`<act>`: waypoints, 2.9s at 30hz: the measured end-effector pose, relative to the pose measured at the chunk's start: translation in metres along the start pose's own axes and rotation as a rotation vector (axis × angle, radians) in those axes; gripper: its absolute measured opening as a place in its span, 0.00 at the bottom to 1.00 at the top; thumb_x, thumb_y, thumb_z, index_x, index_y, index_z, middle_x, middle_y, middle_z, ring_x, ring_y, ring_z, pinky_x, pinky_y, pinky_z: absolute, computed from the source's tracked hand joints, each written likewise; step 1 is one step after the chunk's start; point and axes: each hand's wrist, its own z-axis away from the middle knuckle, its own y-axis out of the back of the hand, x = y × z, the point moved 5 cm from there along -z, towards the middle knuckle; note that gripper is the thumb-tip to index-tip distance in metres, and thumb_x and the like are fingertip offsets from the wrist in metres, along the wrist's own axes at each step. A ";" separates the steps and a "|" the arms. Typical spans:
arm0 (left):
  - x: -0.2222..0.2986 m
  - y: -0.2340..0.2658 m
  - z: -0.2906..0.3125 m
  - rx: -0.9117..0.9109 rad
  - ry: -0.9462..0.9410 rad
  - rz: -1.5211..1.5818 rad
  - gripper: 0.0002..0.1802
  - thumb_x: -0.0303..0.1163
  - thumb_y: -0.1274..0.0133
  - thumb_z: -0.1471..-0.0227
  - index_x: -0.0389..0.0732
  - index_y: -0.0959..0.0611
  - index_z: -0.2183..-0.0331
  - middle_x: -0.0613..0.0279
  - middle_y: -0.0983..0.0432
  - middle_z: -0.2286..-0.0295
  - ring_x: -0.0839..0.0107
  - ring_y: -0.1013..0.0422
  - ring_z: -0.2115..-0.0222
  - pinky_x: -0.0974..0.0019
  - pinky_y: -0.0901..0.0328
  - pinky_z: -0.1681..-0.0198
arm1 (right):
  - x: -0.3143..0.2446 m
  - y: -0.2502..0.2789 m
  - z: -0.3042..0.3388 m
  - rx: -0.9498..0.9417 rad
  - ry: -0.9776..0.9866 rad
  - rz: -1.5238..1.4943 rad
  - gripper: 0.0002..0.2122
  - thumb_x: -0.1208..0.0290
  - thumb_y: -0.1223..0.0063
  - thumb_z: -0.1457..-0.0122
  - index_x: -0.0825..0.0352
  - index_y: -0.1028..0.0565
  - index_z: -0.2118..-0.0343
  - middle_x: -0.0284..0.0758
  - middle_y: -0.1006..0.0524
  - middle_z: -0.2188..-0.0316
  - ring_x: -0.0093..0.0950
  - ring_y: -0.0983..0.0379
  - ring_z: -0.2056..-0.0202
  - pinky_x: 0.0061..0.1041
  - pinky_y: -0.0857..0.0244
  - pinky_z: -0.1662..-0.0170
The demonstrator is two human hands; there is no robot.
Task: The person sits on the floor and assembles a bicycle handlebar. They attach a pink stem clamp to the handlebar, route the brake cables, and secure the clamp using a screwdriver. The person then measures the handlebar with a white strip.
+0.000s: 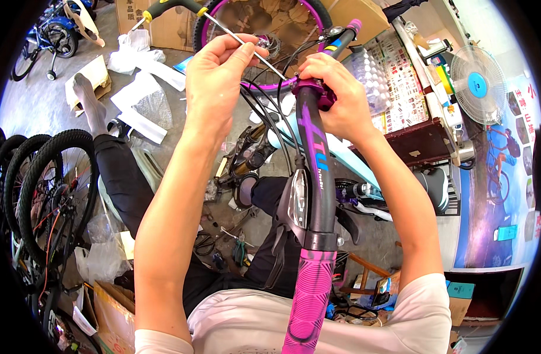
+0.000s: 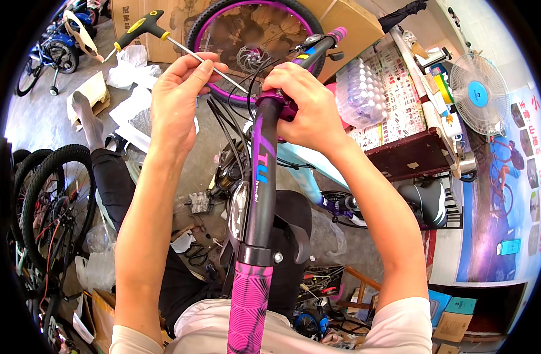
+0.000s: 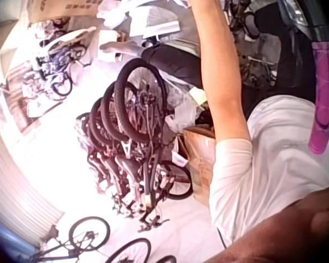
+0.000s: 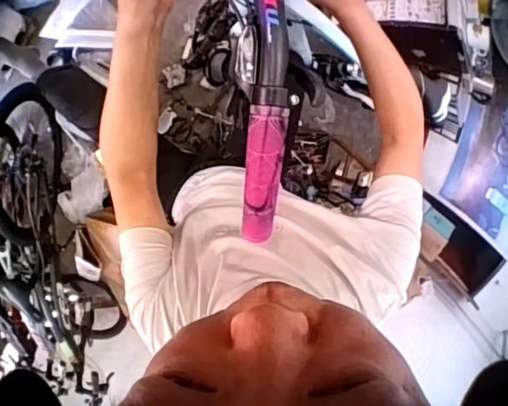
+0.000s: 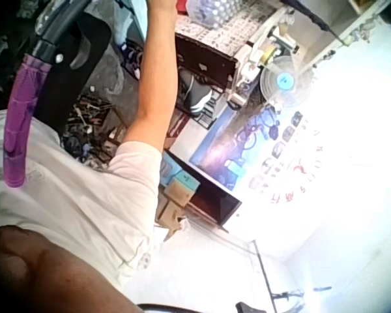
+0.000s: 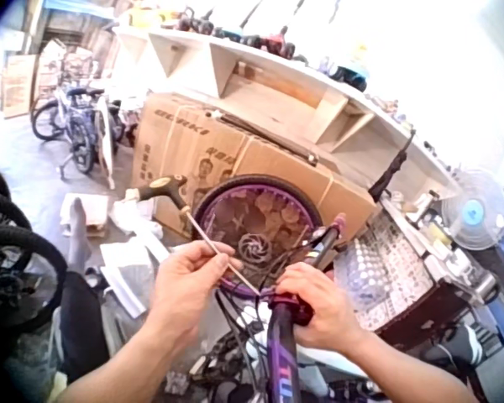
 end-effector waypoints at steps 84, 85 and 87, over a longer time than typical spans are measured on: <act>0.022 -0.026 0.002 0.082 -0.341 -0.156 0.37 0.24 0.41 0.41 0.34 0.38 0.35 0.63 0.21 0.66 0.80 0.26 0.69 0.76 0.31 0.64 | -0.008 0.002 -0.006 -0.055 -0.025 0.044 0.18 0.82 0.34 0.61 0.66 0.24 0.63 0.40 0.20 0.62 0.48 0.22 0.53 0.41 0.28 0.49; 0.022 -0.024 0.001 0.117 -0.333 -0.099 0.34 0.25 0.42 0.39 0.33 0.36 0.36 0.64 0.21 0.66 0.80 0.26 0.69 0.76 0.32 0.64 | -0.008 0.002 -0.006 -0.052 -0.017 0.046 0.18 0.82 0.34 0.61 0.67 0.24 0.63 0.40 0.20 0.61 0.48 0.23 0.53 0.41 0.28 0.49; 0.025 -0.021 -0.003 0.201 -0.332 -0.012 0.24 0.31 0.42 0.36 0.31 0.27 0.43 0.65 0.21 0.66 0.81 0.27 0.69 0.77 0.33 0.67 | -0.007 0.001 -0.007 -0.053 -0.019 0.049 0.18 0.82 0.34 0.61 0.67 0.24 0.63 0.40 0.20 0.61 0.48 0.23 0.53 0.41 0.28 0.49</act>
